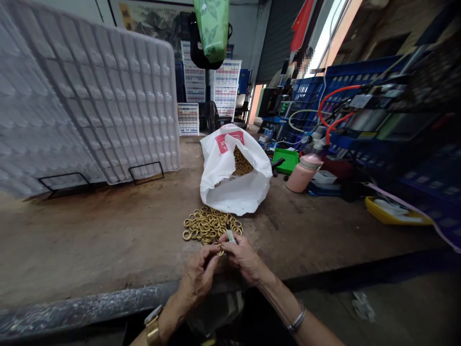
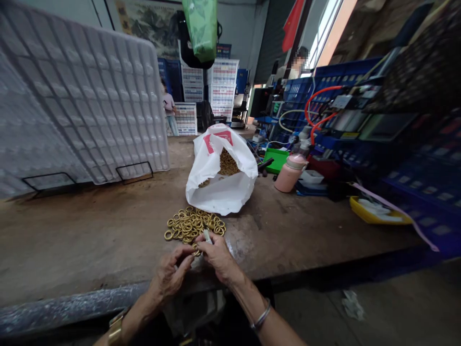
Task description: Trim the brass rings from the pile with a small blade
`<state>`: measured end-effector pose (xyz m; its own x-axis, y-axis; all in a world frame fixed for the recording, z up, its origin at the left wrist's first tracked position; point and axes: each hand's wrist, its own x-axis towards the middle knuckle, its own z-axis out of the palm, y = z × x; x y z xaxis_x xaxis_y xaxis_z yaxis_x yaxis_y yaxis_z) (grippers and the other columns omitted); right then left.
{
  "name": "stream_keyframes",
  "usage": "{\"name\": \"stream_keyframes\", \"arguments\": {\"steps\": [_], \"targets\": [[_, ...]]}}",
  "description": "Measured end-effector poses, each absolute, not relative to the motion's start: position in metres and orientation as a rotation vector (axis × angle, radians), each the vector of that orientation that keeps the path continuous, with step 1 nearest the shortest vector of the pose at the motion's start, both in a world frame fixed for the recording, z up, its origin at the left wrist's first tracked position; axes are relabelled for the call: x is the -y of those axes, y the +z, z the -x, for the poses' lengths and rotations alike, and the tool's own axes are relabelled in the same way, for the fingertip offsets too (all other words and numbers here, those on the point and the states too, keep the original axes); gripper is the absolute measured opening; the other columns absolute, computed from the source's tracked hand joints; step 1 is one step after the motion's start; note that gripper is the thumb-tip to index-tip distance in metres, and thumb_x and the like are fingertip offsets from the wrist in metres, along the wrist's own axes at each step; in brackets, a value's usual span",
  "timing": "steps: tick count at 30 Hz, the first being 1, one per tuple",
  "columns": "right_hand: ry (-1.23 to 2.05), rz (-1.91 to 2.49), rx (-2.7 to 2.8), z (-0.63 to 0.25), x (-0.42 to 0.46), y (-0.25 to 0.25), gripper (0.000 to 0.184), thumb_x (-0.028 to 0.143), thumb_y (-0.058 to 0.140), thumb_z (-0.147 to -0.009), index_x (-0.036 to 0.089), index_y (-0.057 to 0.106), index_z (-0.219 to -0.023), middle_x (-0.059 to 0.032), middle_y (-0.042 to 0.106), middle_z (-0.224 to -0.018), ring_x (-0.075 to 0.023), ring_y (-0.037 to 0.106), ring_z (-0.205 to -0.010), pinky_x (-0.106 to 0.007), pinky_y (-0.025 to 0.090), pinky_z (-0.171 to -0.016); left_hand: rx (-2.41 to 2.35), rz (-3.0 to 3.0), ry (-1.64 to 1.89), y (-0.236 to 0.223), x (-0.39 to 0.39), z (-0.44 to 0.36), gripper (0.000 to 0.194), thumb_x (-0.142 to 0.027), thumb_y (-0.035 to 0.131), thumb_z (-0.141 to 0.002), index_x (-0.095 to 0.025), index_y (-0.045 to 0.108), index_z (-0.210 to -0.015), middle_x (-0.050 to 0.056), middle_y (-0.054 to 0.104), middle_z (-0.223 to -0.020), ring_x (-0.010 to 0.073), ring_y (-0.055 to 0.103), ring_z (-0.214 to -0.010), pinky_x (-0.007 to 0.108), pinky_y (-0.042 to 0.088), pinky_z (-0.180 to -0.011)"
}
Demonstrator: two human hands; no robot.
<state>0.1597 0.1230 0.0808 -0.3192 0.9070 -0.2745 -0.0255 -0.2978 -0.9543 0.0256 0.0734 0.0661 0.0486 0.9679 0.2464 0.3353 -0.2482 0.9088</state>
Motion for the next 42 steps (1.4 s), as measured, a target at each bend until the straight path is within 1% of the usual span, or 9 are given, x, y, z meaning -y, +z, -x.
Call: {"name": "stream_keyframes", "arguments": {"steps": [2, 5, 8, 13, 25, 30, 33, 36, 42], "targets": [[1.583, 1.196, 1.346, -0.158, -0.121, 0.077, 0.012, 0.029, 0.054, -0.068, 0.017, 0.054, -0.072, 0.0074, 0.042, -0.056, -0.0048, 0.03, -0.043, -0.017, 0.024, -0.04, -1.349, -1.505, 1.199, 0.069, -0.07, -0.027, 0.014, -0.026, 0.048, -0.079, -0.018, 0.06, -0.082, 0.002, 0.061, -0.072, 0.0145, 0.056, -0.067, 0.025, 0.044, -0.065], [1.402, 1.195, 1.521, -0.155, -0.119, 0.072, 0.016, 0.031, 0.052, -0.072, 0.016, 0.058, -0.07, 0.004, 0.051, -0.063, -0.0082, 0.043, -0.057, -0.018, 0.034, -0.051, -1.329, -1.216, 1.158, 0.073, -0.066, -0.03, 0.022, -0.038, 0.051, -0.076, -0.016, 0.055, -0.074, -0.003, 0.052, -0.058, 0.0104, 0.047, -0.05, 0.021, 0.039, -0.05], [1.334, 1.224, 1.611, -0.153, -0.116, 0.071, 0.018, 0.032, 0.051, -0.072, 0.016, 0.057, -0.067, 0.0039, 0.051, -0.062, -0.0094, 0.044, -0.059, -0.019, 0.035, -0.054, -1.306, -0.982, 1.095, 0.076, -0.062, -0.033, 0.033, -0.049, 0.054, -0.071, -0.016, 0.051, -0.072, -0.005, 0.048, -0.055, 0.0071, 0.042, -0.043, 0.019, 0.034, -0.043], [1.306, 1.275, 1.668, -0.15, -0.111, 0.073, 0.018, 0.031, 0.048, -0.072, 0.017, 0.054, -0.065, 0.0044, 0.048, -0.059, -0.0093, 0.042, -0.057, -0.019, 0.034, -0.053, -1.243, -0.877, 1.056, 0.071, -0.055, -0.03, 0.036, -0.05, 0.057, -0.07, -0.015, 0.05, -0.077, -0.005, 0.05, -0.058, 0.0051, 0.043, -0.042, 0.018, 0.034, -0.043], [1.239, 1.242, 1.784, -0.148, -0.105, 0.074, 0.017, 0.029, 0.044, -0.073, 0.018, 0.047, -0.06, 0.0046, 0.044, -0.056, -0.0094, 0.041, -0.056, -0.019, 0.033, -0.054, -1.096, -0.846, 1.073, 0.059, -0.047, -0.027, 0.037, -0.051, 0.057, -0.072, -0.015, 0.048, -0.076, 0.001, 0.058, -0.068, 0.0081, 0.051, -0.049, 0.019, 0.041, -0.043], [1.022, 1.329, 1.885, -0.153, -0.104, 0.06, 0.021, 0.029, 0.04, -0.077, 0.019, 0.042, -0.058, 0.0048, 0.04, -0.052, -0.0097, 0.038, -0.051, -0.021, 0.029, -0.05, -1.05, -0.857, 1.113, 0.062, -0.044, -0.024, 0.032, -0.047, 0.054, -0.077, -0.015, 0.049, -0.076, 0.001, 0.057, -0.071, 0.0081, 0.05, -0.051, 0.02, 0.043, -0.046], [0.827, 1.239, 2.1, -0.159, -0.098, 0.054, 0.015, 0.022, 0.039, -0.078, 0.019, 0.046, -0.065, 0.0026, 0.047, -0.057, -0.0109, 0.042, -0.053, -0.022, 0.029, -0.052, -1.09, -0.869, 1.137, 0.065, -0.044, -0.021, 0.034, -0.049, 0.055, -0.075, -0.015, 0.049, -0.075, 0.001, 0.057, -0.071, 0.0084, 0.05, -0.051, 0.021, 0.043, -0.045], [0.725, 1.096, 2.282, -0.163, -0.091, 0.052, 0.012, 0.013, 0.041, -0.074, 0.019, 0.051, -0.074, -0.0009, 0.056, -0.067, -0.0129, 0.049, -0.061, -0.023, 0.032, -0.057, -1.146, -0.917, 1.137, 0.066, -0.045, -0.019, 0.036, -0.051, 0.053, -0.075, -0.015, 0.049, -0.074, 0.001, 0.056, -0.068, 0.0089, 0.05, -0.051, 0.021, 0.043, -0.045], [0.669, 1.068, 2.364, -0.162, -0.089, 0.047, 0.014, 0.01, 0.041, -0.071, 0.019, 0.051, -0.074, -0.0009, 0.056, -0.065, -0.0135, 0.05, -0.06, -0.023, 0.032, -0.056, -1.179, -0.993, 1.144, 0.063, -0.044, -0.016, 0.037, -0.053, 0.053, -0.074, -0.016, 0.048, -0.073, -0.001, 0.054, -0.064, 0.0086, 0.048, -0.048, 0.02, 0.04, -0.044]]}}
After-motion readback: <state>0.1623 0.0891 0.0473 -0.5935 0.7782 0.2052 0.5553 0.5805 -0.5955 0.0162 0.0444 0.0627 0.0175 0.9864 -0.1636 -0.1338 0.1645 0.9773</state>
